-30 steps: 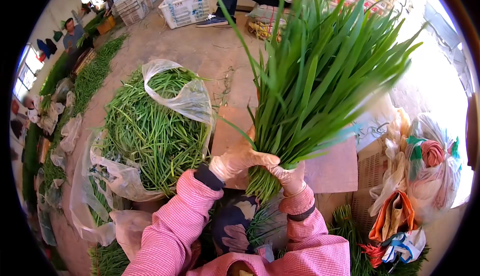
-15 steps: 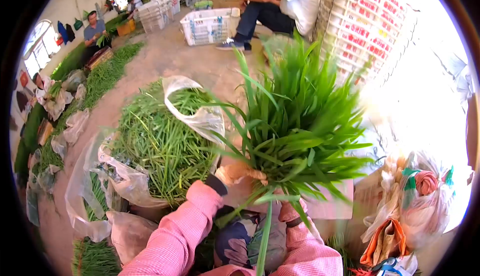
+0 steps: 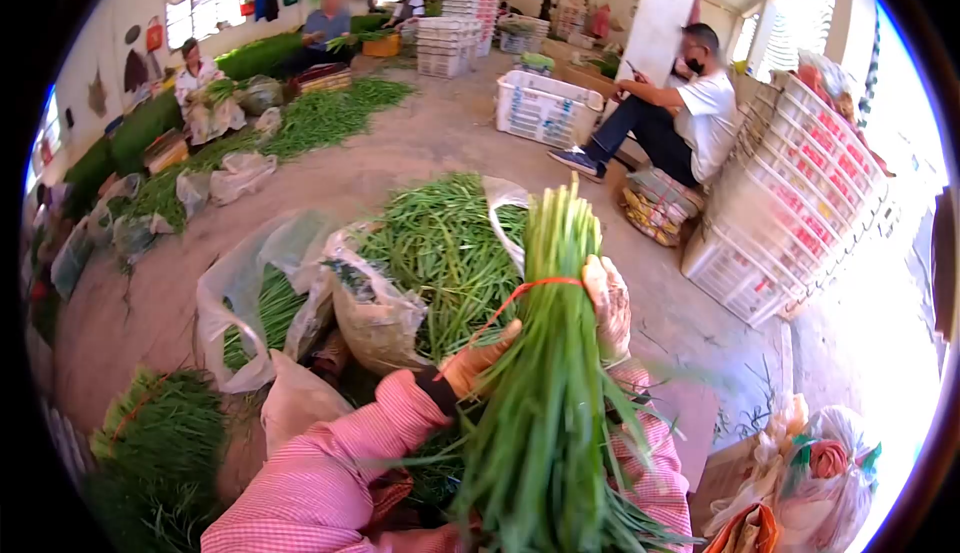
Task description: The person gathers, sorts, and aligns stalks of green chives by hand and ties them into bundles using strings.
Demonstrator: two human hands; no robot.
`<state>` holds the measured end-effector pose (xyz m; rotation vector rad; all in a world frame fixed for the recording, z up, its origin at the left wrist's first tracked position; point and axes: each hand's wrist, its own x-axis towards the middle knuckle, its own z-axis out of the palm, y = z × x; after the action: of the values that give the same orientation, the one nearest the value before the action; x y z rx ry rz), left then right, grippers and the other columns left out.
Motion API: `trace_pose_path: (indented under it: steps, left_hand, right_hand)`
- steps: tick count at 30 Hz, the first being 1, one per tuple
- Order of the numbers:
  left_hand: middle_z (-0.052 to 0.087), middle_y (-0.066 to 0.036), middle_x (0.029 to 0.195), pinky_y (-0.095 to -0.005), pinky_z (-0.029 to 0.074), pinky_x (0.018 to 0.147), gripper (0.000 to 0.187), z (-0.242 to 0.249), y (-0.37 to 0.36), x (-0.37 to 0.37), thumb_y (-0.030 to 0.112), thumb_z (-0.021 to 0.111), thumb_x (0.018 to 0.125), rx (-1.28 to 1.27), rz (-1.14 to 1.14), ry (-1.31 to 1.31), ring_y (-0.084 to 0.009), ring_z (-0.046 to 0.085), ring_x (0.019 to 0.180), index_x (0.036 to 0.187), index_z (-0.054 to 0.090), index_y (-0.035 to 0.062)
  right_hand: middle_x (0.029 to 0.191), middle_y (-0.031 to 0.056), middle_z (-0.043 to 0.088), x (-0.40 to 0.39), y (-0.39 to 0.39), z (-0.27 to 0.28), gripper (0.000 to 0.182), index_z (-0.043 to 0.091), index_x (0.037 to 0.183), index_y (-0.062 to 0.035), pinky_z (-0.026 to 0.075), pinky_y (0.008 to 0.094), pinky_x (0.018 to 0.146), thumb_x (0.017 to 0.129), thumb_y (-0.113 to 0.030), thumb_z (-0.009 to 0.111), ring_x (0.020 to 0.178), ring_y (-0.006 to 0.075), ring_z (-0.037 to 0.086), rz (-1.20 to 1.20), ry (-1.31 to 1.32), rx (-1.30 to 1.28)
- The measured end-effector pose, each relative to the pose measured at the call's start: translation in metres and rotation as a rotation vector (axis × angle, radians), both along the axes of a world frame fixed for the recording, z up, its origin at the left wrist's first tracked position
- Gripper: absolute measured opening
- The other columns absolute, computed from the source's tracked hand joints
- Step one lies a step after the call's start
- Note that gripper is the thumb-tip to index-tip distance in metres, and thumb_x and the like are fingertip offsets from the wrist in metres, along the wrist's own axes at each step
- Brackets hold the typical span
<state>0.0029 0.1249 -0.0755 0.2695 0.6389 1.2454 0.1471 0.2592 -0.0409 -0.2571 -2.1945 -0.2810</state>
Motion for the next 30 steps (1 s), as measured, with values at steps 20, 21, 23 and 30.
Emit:
trace_pose_path:
  steps: [20, 21, 23, 30]
  left_hand:
    - [0.037, -0.029, 0.127, -0.0453, 0.04, 0.093, 0.088, -0.016, -0.164, -0.143, 0.04, 0.068, 0.069, 0.763, -0.021, -0.165, -0.0336, 0.044, 0.114, 0.133, 0.025, -0.0003]
    - [0.037, -0.029, 0.126, -0.0454, 0.04, 0.093, 0.089, -0.013, -0.173, -0.132, 0.04, 0.069, 0.068, 0.732, -0.026, -0.156, -0.0341, 0.045, 0.113, 0.133, 0.025, -0.0004]
    - [0.038, -0.028, 0.127, -0.0448, 0.039, 0.094, 0.085, 0.001, -0.191, -0.117, 0.037, 0.067, 0.07, 0.659, -0.035, -0.127, -0.0324, 0.046, 0.113, 0.133, 0.025, -0.0005]
    - [0.042, -0.02, 0.128, -0.039, 0.037, 0.096, 0.077, 0.002, -0.214, -0.111, 0.029, 0.067, 0.071, 0.462, 0.091, -0.004, -0.0271, 0.046, 0.114, 0.132, 0.03, 0.0003]
  right_hand:
    - [0.091, 0.0066, 0.063, -0.057, -0.17, 0.065, 0.031, 0.06, 0.105, -0.0051, 0.045, 0.0274, 0.067, 0.075, -0.009, 0.065, 0.079, 0.0171, 0.057, 0.231, 0.194, -0.653]
    - [0.09, 0.0074, 0.062, -0.073, -0.184, 0.082, 0.032, 0.06, 0.105, -0.0046, 0.045, 0.029, 0.069, 0.074, -0.009, 0.066, 0.081, 0.0192, 0.056, 0.294, 0.203, -0.466]
    - [0.085, 0.0094, 0.059, -0.099, -0.201, 0.097, 0.036, 0.06, 0.105, -0.0062, 0.045, 0.0324, 0.068, 0.07, -0.011, 0.069, 0.077, 0.0231, 0.055, 0.23, 0.099, -0.438]
    - [0.075, 0.0106, 0.055, -0.116, -0.199, 0.082, 0.03, 0.061, 0.097, -0.0058, 0.045, 0.0341, 0.062, 0.068, -0.008, 0.066, 0.069, 0.0275, 0.055, 0.132, 0.074, -0.483]
